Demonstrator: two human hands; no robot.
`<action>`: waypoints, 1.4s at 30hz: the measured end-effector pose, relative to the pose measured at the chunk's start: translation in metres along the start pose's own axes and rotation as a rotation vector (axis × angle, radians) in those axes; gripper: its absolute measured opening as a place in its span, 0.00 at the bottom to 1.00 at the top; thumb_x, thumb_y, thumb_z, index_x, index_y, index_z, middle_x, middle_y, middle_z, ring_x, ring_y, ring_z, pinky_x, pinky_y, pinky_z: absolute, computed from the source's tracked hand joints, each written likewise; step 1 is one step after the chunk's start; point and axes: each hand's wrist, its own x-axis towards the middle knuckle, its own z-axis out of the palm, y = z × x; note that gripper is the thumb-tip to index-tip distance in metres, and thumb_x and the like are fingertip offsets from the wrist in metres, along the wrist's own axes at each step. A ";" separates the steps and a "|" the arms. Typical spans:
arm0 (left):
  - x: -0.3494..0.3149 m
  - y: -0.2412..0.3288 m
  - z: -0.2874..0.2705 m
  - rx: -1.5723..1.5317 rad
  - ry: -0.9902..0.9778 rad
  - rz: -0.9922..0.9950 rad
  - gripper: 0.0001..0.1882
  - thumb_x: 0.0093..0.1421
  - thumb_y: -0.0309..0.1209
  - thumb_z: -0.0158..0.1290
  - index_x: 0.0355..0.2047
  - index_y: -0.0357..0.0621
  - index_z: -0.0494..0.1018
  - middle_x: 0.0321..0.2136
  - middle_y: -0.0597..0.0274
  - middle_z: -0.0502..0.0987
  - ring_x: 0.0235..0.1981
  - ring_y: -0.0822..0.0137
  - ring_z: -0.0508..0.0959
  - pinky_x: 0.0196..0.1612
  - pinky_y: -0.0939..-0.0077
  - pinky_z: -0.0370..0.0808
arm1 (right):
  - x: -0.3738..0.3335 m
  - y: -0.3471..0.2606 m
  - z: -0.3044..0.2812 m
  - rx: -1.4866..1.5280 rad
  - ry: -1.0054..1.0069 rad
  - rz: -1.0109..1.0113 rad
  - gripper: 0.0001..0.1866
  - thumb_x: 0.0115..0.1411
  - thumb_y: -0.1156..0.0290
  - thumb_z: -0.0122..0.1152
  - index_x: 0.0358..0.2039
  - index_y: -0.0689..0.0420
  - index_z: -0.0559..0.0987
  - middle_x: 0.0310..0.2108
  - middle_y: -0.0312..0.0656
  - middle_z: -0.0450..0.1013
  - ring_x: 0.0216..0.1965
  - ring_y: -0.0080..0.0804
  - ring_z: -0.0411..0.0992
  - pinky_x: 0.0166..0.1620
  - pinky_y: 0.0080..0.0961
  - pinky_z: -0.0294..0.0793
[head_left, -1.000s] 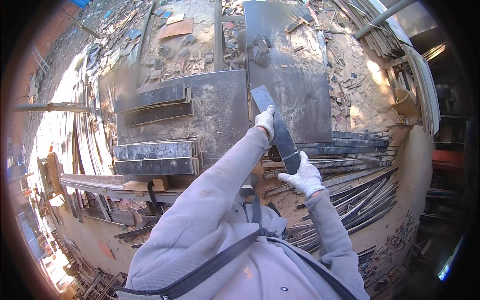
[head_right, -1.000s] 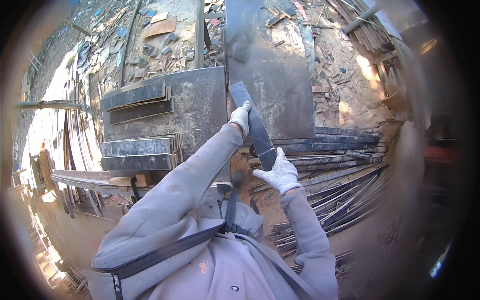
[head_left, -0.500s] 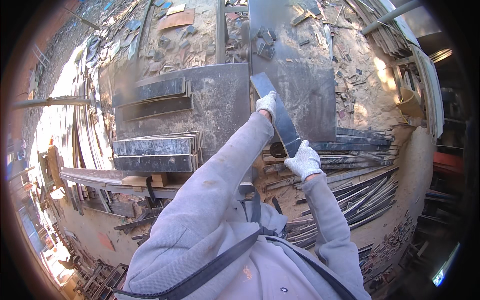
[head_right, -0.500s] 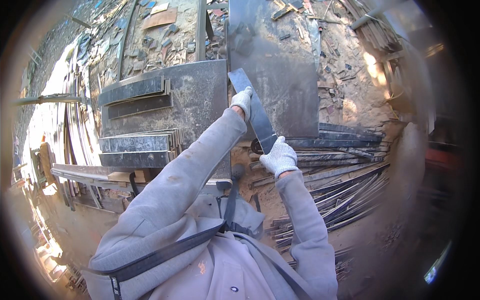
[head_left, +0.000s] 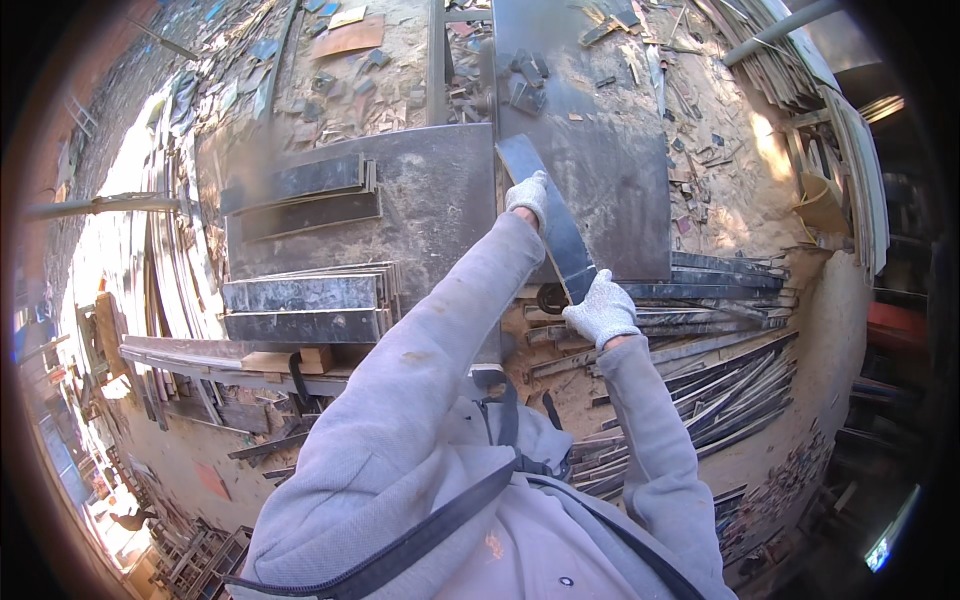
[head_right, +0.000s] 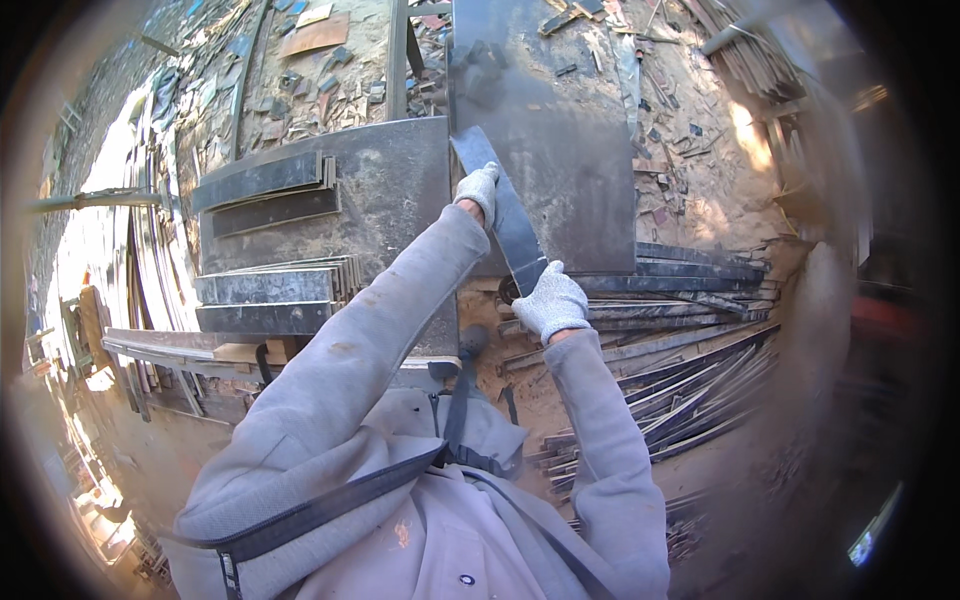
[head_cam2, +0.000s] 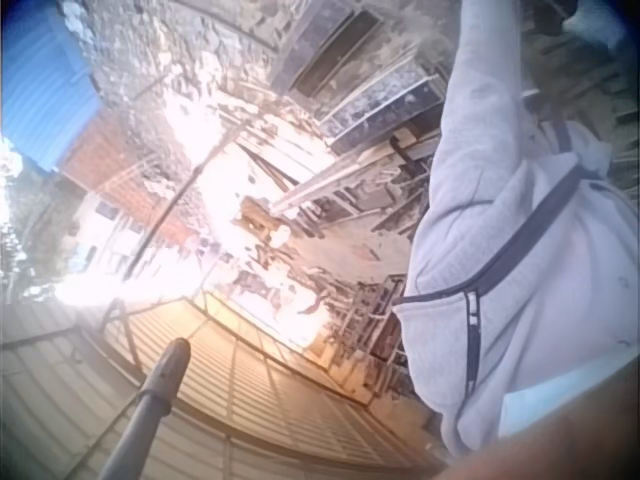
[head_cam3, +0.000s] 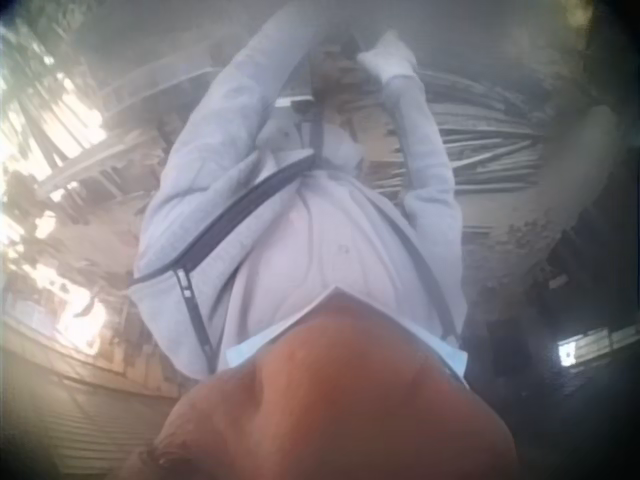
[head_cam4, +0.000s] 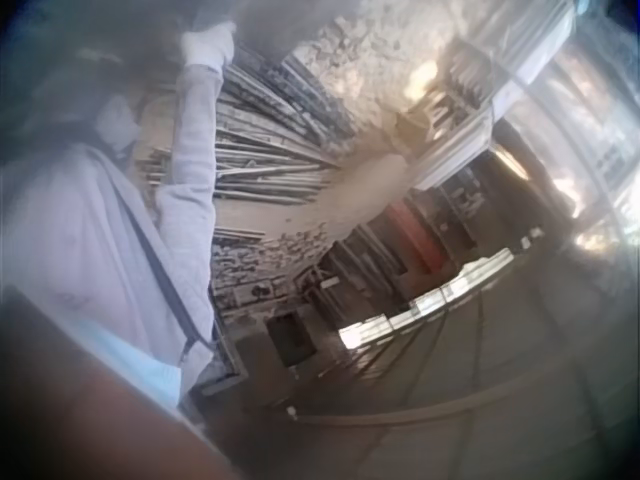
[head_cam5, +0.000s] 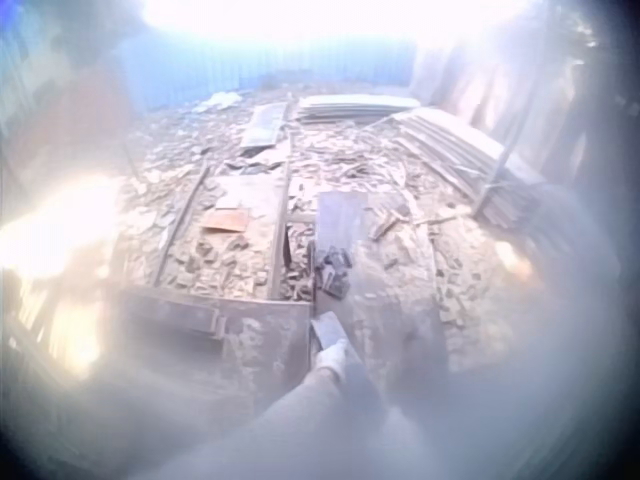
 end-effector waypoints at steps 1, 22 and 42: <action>0.010 0.001 0.003 0.126 -0.024 0.041 0.33 0.76 0.54 0.36 0.60 0.39 0.74 0.61 0.54 0.77 0.62 0.51 0.75 0.61 0.63 0.72 | -0.001 0.001 -0.002 0.007 0.010 0.010 0.43 0.47 0.57 0.73 0.57 0.70 0.66 0.47 0.63 0.79 0.52 0.56 0.80 0.55 0.44 0.78; -0.241 -0.026 -0.161 -0.378 0.350 0.236 0.28 0.63 0.51 0.65 0.49 0.39 0.75 0.41 0.45 0.84 0.44 0.47 0.85 0.48 0.55 0.79 | -0.049 -0.001 0.070 0.277 0.197 -0.649 0.34 0.44 0.61 0.79 0.49 0.55 0.71 0.36 0.52 0.79 0.39 0.53 0.80 0.43 0.44 0.79; -0.105 -0.038 -0.074 -0.323 -0.192 -0.015 0.27 0.65 0.46 0.64 0.50 0.30 0.77 0.40 0.54 0.85 0.38 0.62 0.84 0.43 0.66 0.80 | -0.084 0.025 0.063 0.089 0.204 -0.099 0.36 0.42 0.59 0.74 0.49 0.60 0.70 0.38 0.58 0.80 0.42 0.60 0.80 0.47 0.50 0.79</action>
